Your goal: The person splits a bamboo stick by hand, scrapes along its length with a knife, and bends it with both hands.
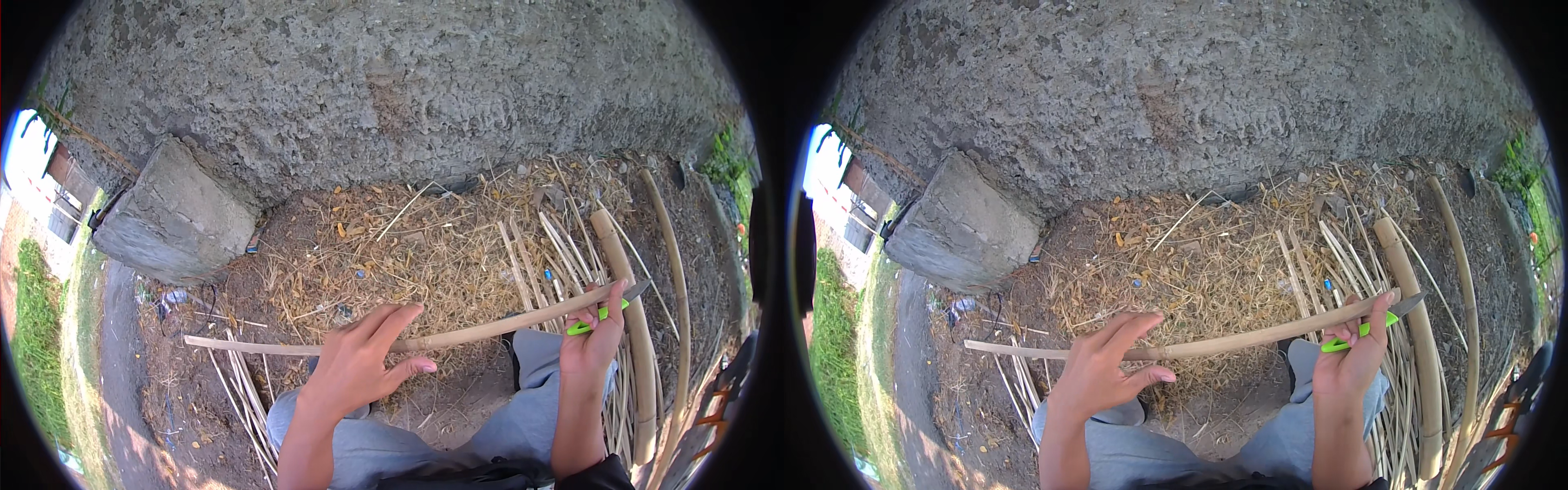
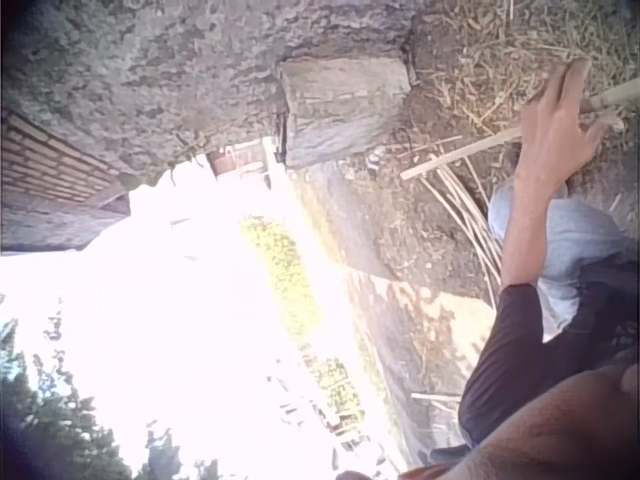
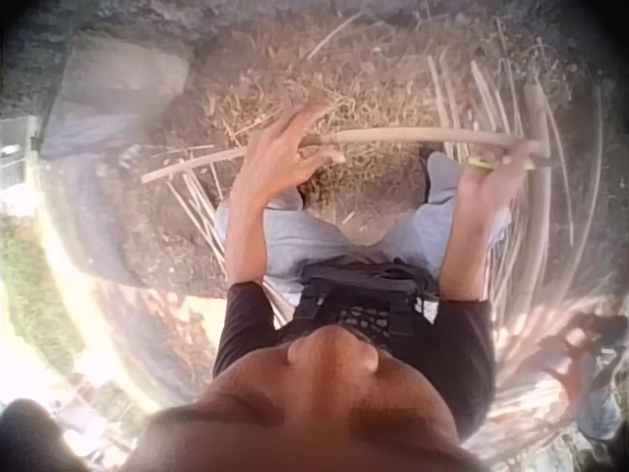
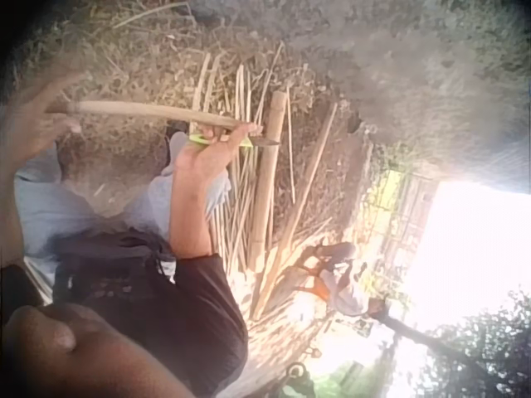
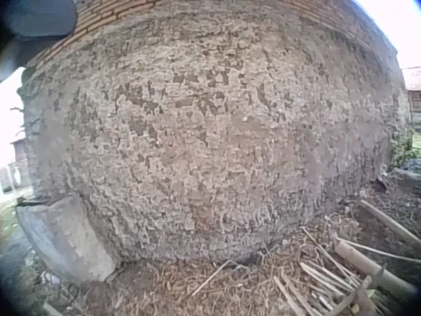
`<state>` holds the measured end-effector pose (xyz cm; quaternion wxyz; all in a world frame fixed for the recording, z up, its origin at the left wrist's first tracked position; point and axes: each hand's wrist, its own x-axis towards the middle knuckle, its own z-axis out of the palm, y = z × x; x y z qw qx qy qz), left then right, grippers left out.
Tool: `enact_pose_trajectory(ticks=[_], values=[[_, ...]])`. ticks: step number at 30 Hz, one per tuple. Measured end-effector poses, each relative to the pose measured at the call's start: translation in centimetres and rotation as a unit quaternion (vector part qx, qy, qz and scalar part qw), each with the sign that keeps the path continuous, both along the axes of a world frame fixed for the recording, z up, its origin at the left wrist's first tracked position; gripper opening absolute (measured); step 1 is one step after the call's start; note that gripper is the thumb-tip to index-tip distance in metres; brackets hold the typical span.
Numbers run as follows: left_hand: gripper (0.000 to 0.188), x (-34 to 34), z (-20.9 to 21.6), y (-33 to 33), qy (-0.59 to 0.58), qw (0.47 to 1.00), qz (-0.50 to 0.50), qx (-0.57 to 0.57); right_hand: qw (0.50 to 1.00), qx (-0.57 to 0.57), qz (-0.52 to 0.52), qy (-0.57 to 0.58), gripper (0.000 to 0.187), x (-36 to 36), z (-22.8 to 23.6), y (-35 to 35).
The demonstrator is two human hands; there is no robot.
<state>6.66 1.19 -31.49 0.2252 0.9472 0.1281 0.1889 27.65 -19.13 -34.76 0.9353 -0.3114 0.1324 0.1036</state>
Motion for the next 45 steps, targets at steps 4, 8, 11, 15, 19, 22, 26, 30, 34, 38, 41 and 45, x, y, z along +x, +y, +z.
enact_pose_trajectory(ticks=[4,8,11,15,19,22,26,30,34,38,41,45], values=[[0.042,0.2,-0.5,-0.4,0.034,0.999,0.009,0.036,1.000,0.012,-0.003,-0.003,0.024,0.1,0.1,0.3],[0.031,0.3,-0.6,-0.1,-0.007,0.999,-0.022,0.041,0.999,0.015,0.027,0.024,0.024,1.1,-0.5,0.0],[0.027,0.0,0.2,-0.4,-0.011,0.999,0.013,0.035,0.996,0.010,0.078,0.040,0.025,1.6,-0.6,0.3],[0.026,-1.1,1.4,0.0,-0.031,0.993,0.100,0.060,0.992,-0.012,0.116,0.048,0.028,2.9,-1.8,0.5],[0.023,-3.8,2.8,-1.4,-0.085,0.972,0.212,0.061,0.977,-0.030,0.208,-0.016,0.039,1.5,0.0,1.2],[0.018,-6.4,3.4,-3.3,-0.126,0.956,0.266,-0.021,0.956,-0.087,0.260,-0.102,0.047,-1.6,0.6,2.4],[0.021,-8.9,2.9,-5.9,-0.109,0.942,0.265,-0.177,0.682,-0.375,0.276,-0.564,0.032,-7.9,-0.1,2.5],[0.026,-9.9,0.8,-8.1,-0.135,0.889,0.273,-0.343,0.624,-0.330,0.279,-0.651,0.022,-12.9,-3.0,3.0],[0.026,-10.4,-0.6,-9.9,-0.151,0.855,0.278,-0.411,0.599,-0.302,0.235,-0.703,0.025,-14.3,-4.2,2.8],[0.029,-11.5,-1.8,-10.9,-0.117,0.880,0.246,-0.389,0.597,-0.292,0.206,-0.718,0.025,-14.4,-5.0,1.9],[0.030,-11.2,-2.0,-11.8,-0.158,0.926,0.226,-0.258,0.563,-0.330,0.208,-0.729,0.026,-14.2,-4.0,1.1],[0.019,-10.8,-3.2,-12.4,-0.137,0.935,0.246,-0.215,0.559,-0.351,0.216,-0.719,0.026,-13.8,-3.5,0.5]])
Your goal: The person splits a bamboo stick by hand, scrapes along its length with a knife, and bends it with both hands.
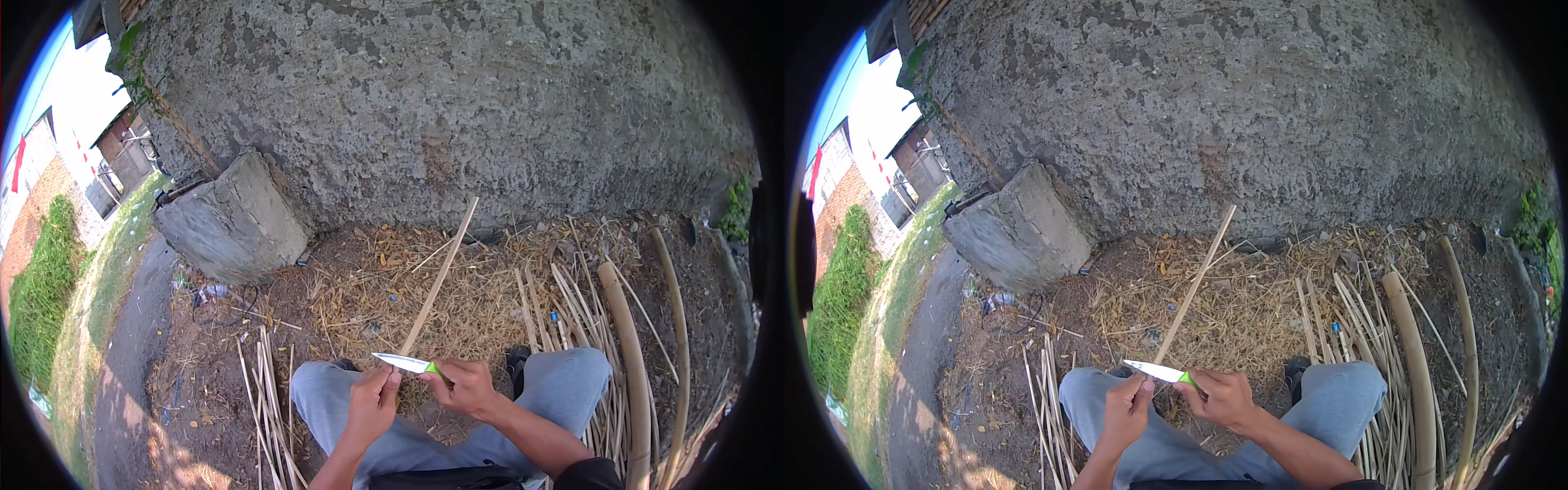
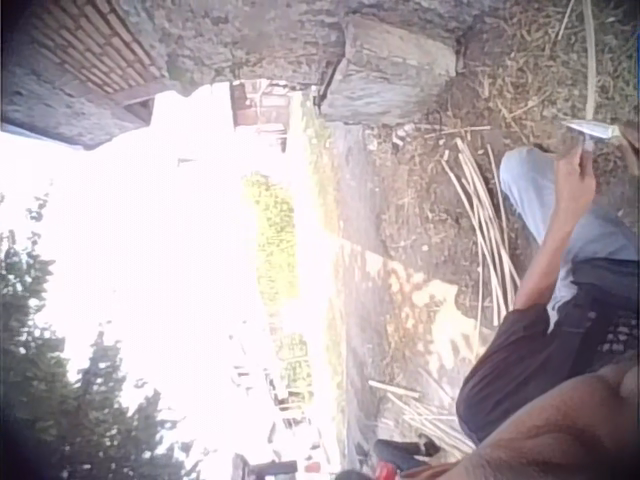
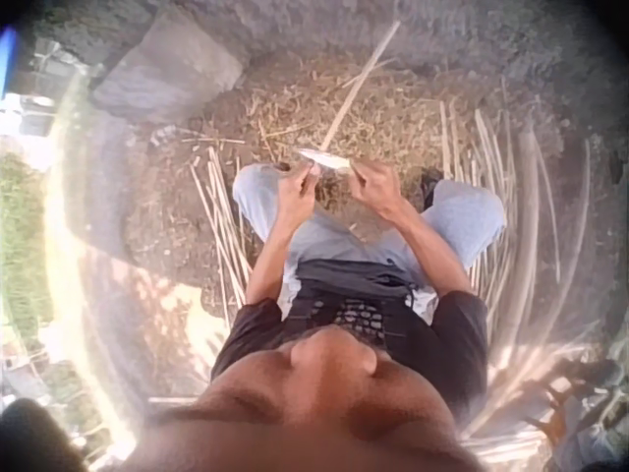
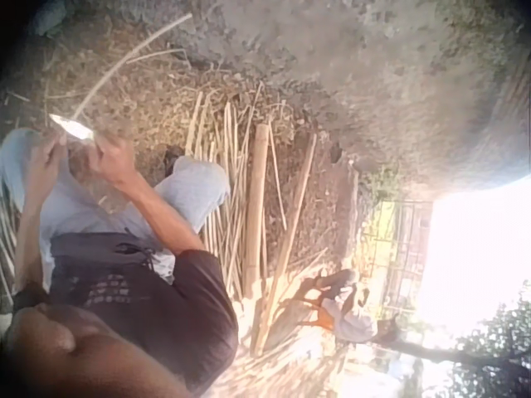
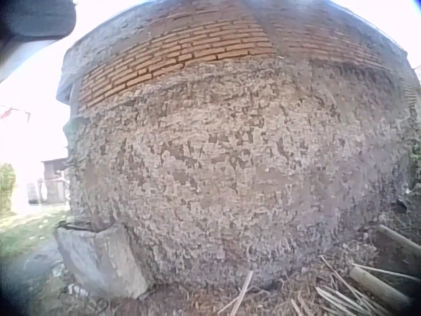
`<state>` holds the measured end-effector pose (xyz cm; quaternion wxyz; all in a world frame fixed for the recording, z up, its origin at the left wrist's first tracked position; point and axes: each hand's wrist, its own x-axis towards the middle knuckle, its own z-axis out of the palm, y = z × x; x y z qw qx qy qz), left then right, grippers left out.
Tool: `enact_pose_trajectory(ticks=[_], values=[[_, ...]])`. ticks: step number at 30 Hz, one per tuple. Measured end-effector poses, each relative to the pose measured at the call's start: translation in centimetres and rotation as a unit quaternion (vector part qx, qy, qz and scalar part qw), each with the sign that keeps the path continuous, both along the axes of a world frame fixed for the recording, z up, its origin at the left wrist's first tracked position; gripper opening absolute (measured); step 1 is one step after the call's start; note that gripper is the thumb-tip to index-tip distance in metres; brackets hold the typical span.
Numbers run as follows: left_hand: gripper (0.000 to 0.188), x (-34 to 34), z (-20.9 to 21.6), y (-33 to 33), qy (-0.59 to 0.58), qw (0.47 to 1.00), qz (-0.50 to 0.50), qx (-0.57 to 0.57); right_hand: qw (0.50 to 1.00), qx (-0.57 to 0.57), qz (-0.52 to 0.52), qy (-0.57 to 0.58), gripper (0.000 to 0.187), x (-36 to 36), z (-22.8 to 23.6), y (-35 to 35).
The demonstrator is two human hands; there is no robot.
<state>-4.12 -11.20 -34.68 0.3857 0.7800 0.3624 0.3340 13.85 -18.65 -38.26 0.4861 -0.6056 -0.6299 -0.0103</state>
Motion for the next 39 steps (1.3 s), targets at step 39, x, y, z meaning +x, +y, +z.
enact_pose_trajectory(ticks=[39], values=[[0.030,-7.1,-2.7,-6.9,0.048,0.998,-0.003,0.031,0.979,-0.022,-0.195,0.048,0.028,6.0,0.0,1.9]])
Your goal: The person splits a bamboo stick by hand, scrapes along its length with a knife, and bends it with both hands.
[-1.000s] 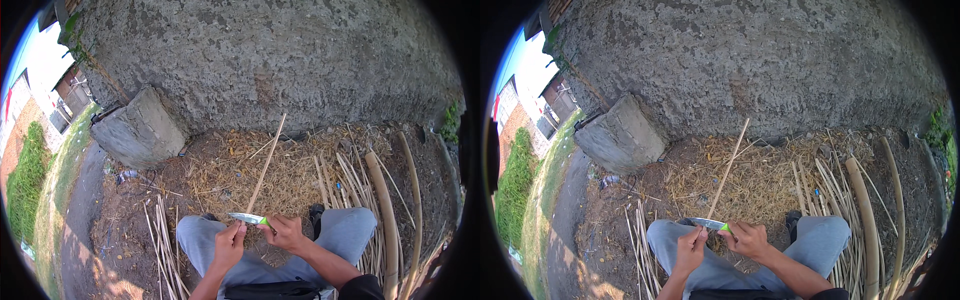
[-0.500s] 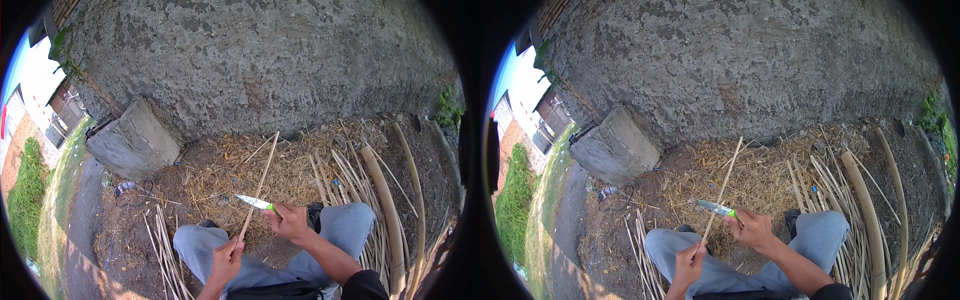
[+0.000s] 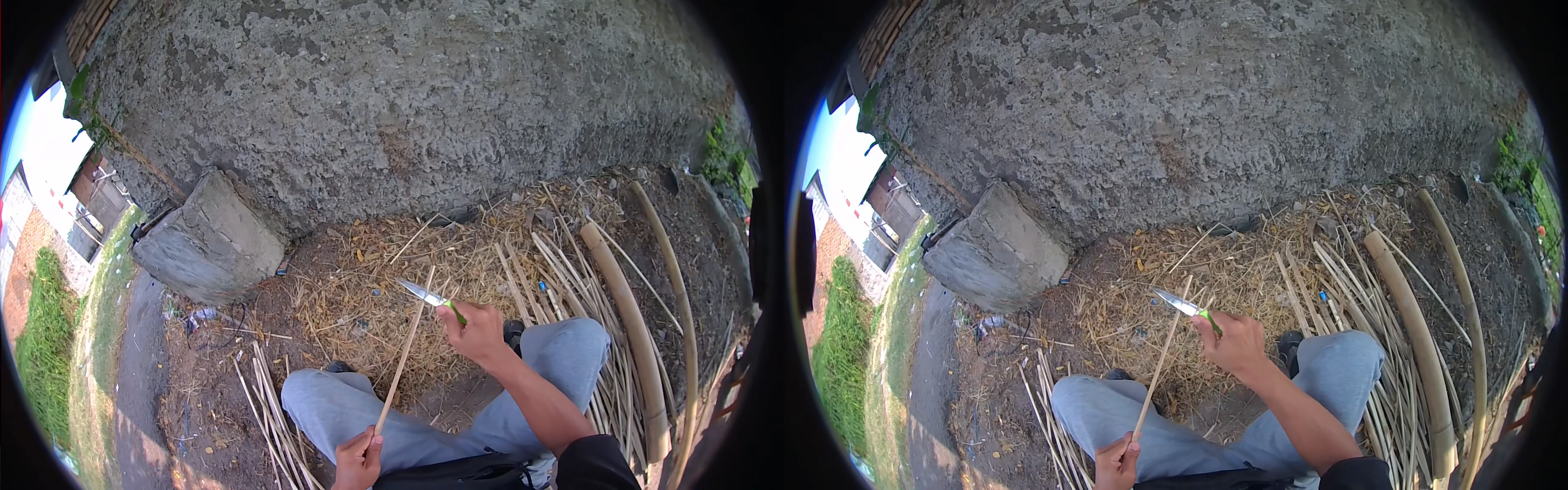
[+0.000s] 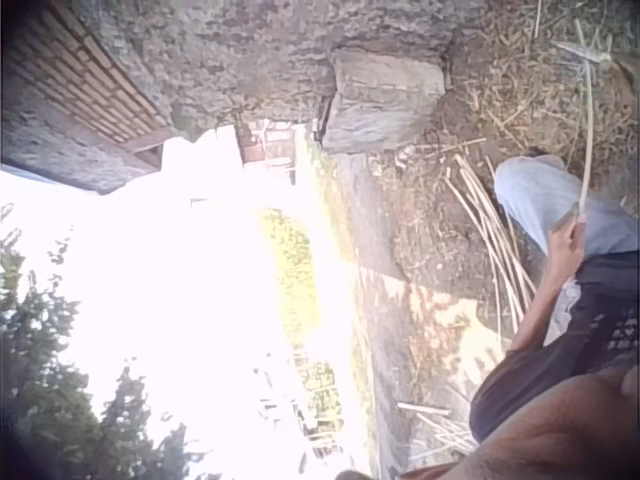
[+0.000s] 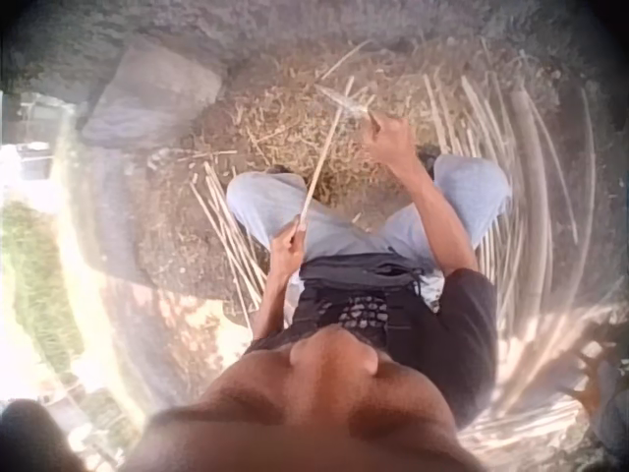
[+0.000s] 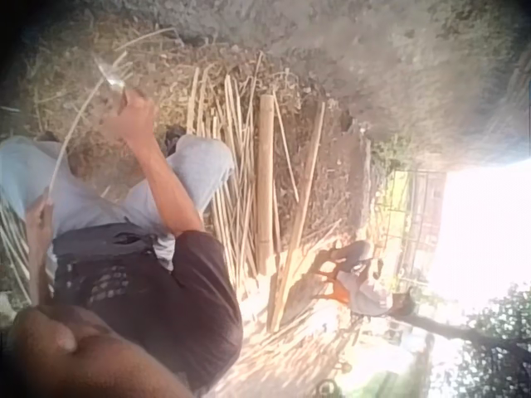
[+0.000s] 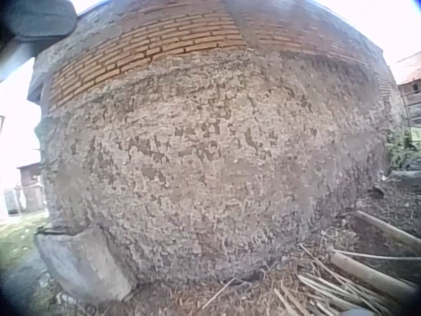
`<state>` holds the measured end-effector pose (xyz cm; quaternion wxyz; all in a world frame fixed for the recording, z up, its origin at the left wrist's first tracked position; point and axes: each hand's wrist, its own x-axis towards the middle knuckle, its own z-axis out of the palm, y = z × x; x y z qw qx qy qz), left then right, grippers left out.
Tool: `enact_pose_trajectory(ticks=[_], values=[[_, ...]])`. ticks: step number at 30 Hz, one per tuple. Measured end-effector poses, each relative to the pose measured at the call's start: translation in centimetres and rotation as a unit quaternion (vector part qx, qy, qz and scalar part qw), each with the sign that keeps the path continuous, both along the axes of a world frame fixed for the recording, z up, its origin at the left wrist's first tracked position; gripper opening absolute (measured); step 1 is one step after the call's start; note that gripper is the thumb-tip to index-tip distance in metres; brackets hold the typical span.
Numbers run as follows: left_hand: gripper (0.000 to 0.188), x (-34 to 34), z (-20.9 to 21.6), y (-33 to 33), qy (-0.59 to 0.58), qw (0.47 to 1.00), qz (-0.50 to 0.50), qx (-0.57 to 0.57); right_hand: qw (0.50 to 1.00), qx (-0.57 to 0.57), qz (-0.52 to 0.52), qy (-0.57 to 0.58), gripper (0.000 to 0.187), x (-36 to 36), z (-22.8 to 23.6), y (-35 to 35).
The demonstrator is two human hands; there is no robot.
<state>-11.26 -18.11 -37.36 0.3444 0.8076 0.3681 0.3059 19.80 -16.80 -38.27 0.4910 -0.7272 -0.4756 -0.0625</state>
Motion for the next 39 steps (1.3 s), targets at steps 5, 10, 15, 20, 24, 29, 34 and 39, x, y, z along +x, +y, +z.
enact_pose_trajectory(ticks=[5,10,15,20,24,29,34,39], values=[[0.025,-1.5,0.8,-0.9,0.056,0.994,0.039,-0.088,0.999,-0.010,-0.017,-0.030,0.038,0.7,-2.2,1.6],[0.020,-4.6,0.6,-1.4,0.076,0.995,0.044,-0.053,0.930,-0.090,-0.067,0.351,0.052,7.3,-5.7,3.0],[0.016,-4.1,-0.5,0.7,0.043,0.995,0.089,0.029,0.918,-0.174,0.049,0.352,0.051,2.1,-6.1,3.2],[0.019,-0.6,0.5,2.7,0.002,0.990,0.137,-0.017,0.951,-0.053,0.058,0.299,0.047,-1.8,-2.5,1.1],[0.017,2.1,2.2,4.1,-0.004,0.992,0.122,-0.013,0.907,0.010,0.062,0.416,0.047,0.8,-1.3,-0.1],[0.019,4.3,1.7,5.8,0.010,0.995,0.080,0.058,0.812,0.114,0.087,0.566,0.043,0.8,-0.4,-0.4],[0.020,7.5,2.2,5.4,0.062,0.984,0.051,0.158,0.818,0.139,0.071,0.553,0.044,-1.7,-1.0,0.3],[0.018,10.5,1.3,6.2,0.110,0.937,0.056,0.327,0.753,0.077,0.074,0.650,0.046,-0.3,0.0,0.0]])
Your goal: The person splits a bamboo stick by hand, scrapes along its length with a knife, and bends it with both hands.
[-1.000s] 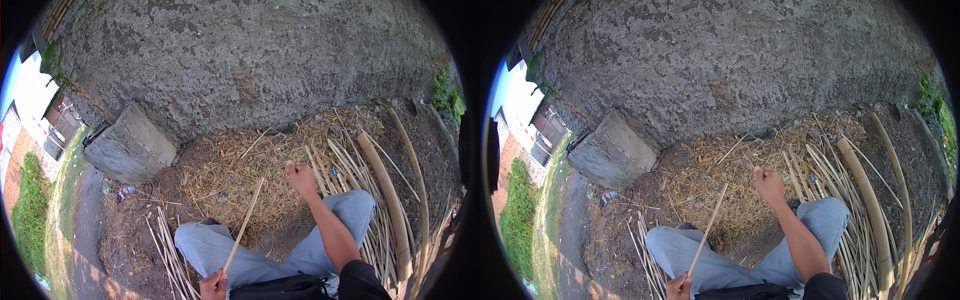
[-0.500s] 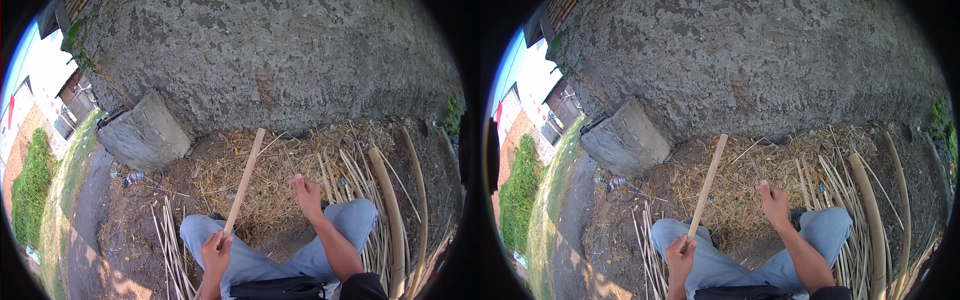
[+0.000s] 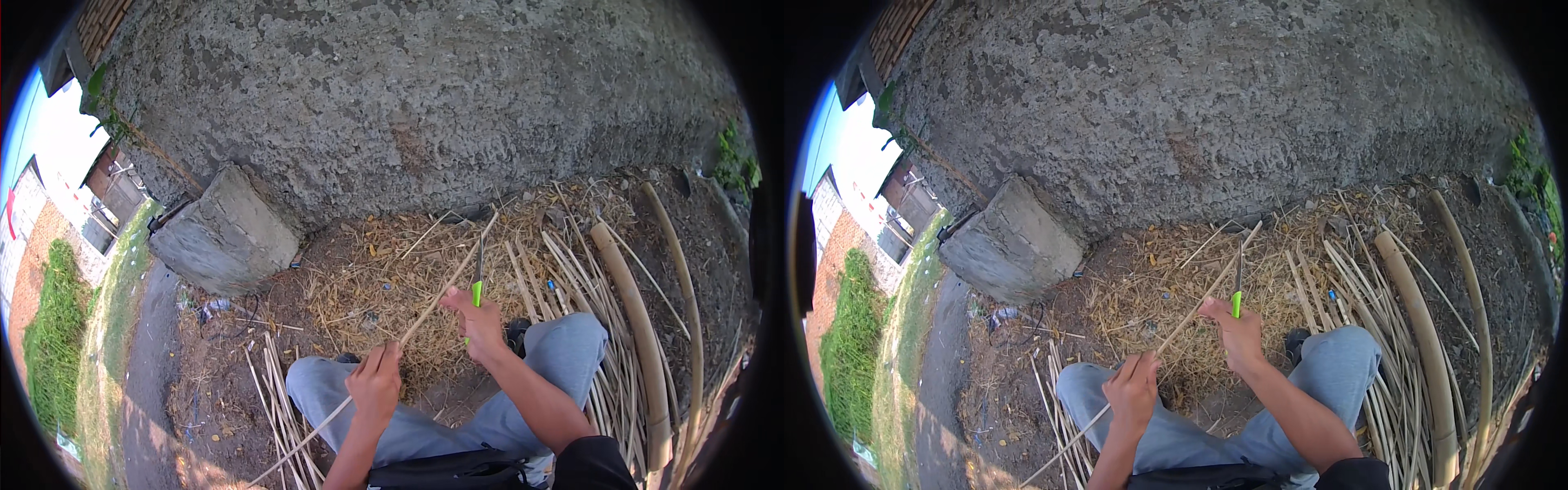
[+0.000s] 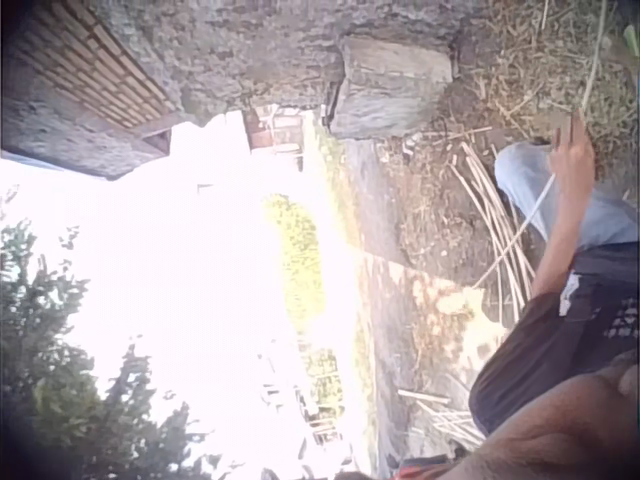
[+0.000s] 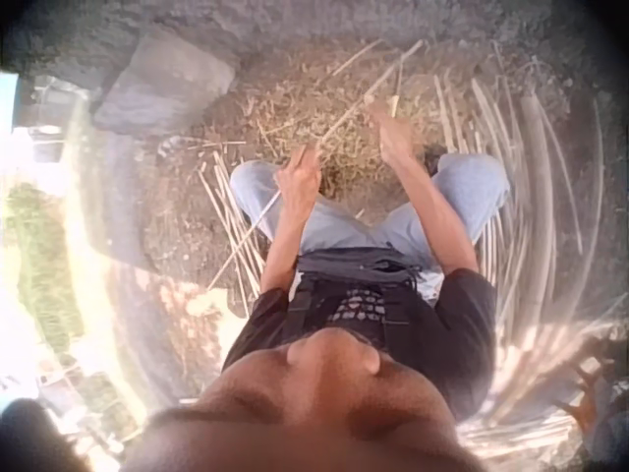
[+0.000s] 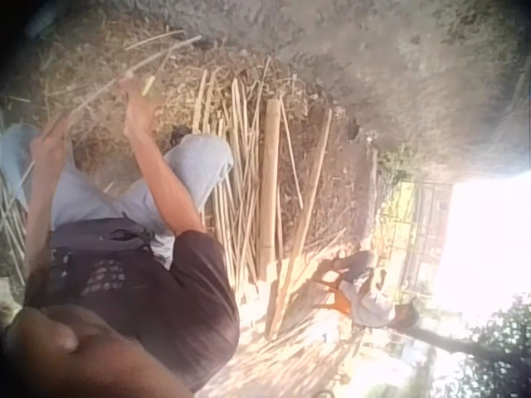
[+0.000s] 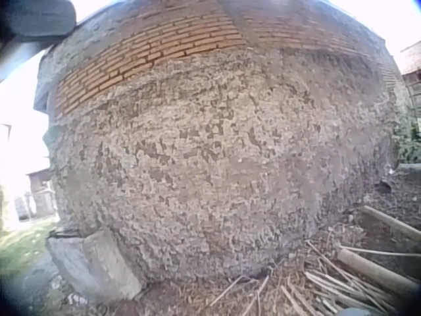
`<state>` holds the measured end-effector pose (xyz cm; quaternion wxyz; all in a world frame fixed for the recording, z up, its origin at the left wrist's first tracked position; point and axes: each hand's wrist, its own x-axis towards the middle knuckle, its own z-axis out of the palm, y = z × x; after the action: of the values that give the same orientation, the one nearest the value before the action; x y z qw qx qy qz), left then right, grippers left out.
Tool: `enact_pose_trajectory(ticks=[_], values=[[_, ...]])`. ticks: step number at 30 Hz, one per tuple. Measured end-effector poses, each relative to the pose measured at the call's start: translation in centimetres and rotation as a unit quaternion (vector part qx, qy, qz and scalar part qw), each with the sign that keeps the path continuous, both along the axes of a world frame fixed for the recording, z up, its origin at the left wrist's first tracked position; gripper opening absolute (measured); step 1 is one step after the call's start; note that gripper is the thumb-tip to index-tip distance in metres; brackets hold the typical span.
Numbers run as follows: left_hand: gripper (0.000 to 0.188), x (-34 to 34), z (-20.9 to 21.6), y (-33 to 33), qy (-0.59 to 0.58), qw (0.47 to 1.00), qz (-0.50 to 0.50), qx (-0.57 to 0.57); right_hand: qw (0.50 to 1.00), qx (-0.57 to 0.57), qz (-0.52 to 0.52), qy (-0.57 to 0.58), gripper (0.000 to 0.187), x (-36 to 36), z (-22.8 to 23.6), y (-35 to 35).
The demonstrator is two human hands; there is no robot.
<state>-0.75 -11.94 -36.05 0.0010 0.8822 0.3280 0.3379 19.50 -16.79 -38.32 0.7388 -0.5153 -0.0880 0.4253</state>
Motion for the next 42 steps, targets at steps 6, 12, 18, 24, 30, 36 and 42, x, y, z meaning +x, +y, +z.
enact_pose_trajectory(ticks=[6,12,18,24,30,36,42], values=[[0.035,2.4,1.1,1.6,-0.003,0.998,-0.058,0.040,0.994,0.082,-0.016,0.075,0.025,1.0,-0.4,0.5],[0.066,2.8,1.4,1.3,-0.054,0.980,-0.024,-0.188,0.988,0.105,-0.080,0.085,0.017,1.6,0.7,0.4],[0.046,0.9,-0.3,2.1,0.016,0.983,-0.033,-0.177,0.984,0.115,-0.094,0.100,0.017,2.3,0.6,0.5],[0.037,-1.3,-1.0,2.7,-0.067,0.908,-0.020,-0.413,0.992,0.045,-0.046,-0.108,0.021,2.6,-0.7,0.6],[0.036,-2.4,1.1,2.4,-0.181,0.776,-0.027,-0.604,0.780,0.021,-0.057,-0.623,0.020,-1.5,-0.9,-1.2],[0.040,-3.5,1.1,2.0,-0.205,0.691,-0.021,-0.693,0.721,0.032,0.026,-0.692,0.027,-3.7,-1.1,-0.9],[0.037,-3.9,-0.7,0.7,-0.241,0.680,-0.010,-0.693,0.682,0.043,-0.008,-0.730,0.026,-3.3,-1.0,-0.8]])
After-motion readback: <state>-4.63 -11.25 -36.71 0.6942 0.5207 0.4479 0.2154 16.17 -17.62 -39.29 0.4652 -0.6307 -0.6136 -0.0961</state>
